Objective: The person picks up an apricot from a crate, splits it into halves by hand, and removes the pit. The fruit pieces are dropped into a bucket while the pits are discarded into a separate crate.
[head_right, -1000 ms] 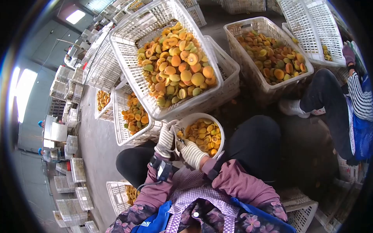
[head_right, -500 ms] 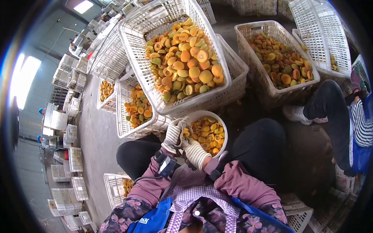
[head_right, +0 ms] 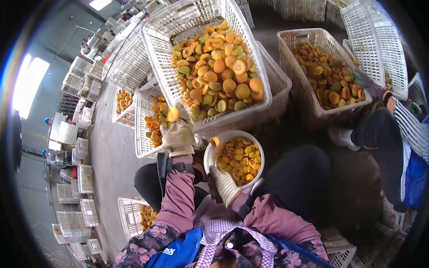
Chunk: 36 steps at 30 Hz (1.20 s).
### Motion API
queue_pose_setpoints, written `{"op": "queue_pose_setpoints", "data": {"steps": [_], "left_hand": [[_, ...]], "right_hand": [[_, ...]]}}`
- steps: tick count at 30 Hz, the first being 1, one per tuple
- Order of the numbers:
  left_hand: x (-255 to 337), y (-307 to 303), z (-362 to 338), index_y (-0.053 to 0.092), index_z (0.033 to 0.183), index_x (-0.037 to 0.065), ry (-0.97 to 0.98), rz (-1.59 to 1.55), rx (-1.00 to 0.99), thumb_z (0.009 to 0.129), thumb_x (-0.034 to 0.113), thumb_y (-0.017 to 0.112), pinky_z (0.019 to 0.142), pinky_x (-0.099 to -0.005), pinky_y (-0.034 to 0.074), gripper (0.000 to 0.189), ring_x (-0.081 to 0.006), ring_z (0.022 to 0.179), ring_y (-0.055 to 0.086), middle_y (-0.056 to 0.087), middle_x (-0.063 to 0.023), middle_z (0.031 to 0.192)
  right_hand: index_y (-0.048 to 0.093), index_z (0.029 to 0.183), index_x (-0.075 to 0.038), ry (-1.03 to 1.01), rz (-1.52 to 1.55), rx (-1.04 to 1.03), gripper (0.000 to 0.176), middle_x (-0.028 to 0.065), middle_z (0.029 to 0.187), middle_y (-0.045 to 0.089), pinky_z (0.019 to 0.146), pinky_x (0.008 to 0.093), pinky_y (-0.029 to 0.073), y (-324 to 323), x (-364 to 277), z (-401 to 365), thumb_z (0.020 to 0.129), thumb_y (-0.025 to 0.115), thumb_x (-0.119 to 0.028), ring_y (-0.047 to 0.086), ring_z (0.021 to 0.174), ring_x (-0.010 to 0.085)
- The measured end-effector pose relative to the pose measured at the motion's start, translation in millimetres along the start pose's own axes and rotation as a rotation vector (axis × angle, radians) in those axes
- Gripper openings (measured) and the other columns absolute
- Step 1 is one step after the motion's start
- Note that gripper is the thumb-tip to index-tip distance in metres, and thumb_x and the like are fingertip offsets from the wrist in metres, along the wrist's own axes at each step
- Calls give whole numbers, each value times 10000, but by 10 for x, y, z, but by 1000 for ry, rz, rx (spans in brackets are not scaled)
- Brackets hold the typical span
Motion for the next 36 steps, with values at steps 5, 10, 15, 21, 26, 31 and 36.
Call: {"op": "queue_pose_setpoints", "data": {"steps": [5,10,15,21,26,31,36], "left_hand": [[-459,-413,1047,539,1017,77,-186,-377,355,852,262,583,837,-286,436,252,-164,795,573,607,-39,860],[-162,-101,1000,508,1161,100,-213,587,70,794,44,518,846,-327,470,372,-274,948,561,553,-167,1069],[45,574,-77,461,1178,34,-234,-449,-186,921,141,443,841,-318,480,279,-199,933,568,550,-106,1080],[-5,577,-636,477,1155,17,-438,-545,14,962,310,404,668,-276,531,358,-187,869,610,595,-115,1033],[58,537,-685,547,921,66,-544,-417,86,929,367,477,548,-250,471,309,-127,684,567,602,-36,772],[9,417,-731,558,872,68,-483,-382,150,922,354,499,586,-252,462,296,-115,637,553,598,-35,766],[-23,460,-782,567,865,61,-500,-453,116,917,336,514,593,-253,464,285,-117,660,564,598,-39,754]], "right_hand": [[501,794,-118,117,24,171,340,3,526,415,364,297,314,-289,158,313,857,499,-453,370,383,143],[544,731,-117,-164,-44,260,356,0,524,501,381,243,354,-452,-222,374,888,498,-434,447,396,126],[559,1004,-4,-938,-542,428,366,140,802,620,626,342,484,-504,-827,245,884,534,-348,608,703,268],[440,1190,31,-604,-981,465,453,292,928,587,711,435,475,-314,-893,50,893,490,-307,566,891,430],[451,1147,14,-435,-1186,457,400,282,821,593,651,471,477,-285,-826,13,883,475,-286,574,789,446],[427,1181,26,-508,-1131,201,450,290,845,601,732,469,471,-257,-556,261,863,449,-293,589,836,427],[438,1132,29,-410,-1220,300,433,287,818,604,723,467,473,-257,-546,130,861,448,-309,594,824,426]]}}
Point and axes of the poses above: each hand's wrist, its own z-axis towards the middle knuckle, its own y-axis out of the palm, x = y × z, the point moved 10 cm from there along z, towards the middle knuckle
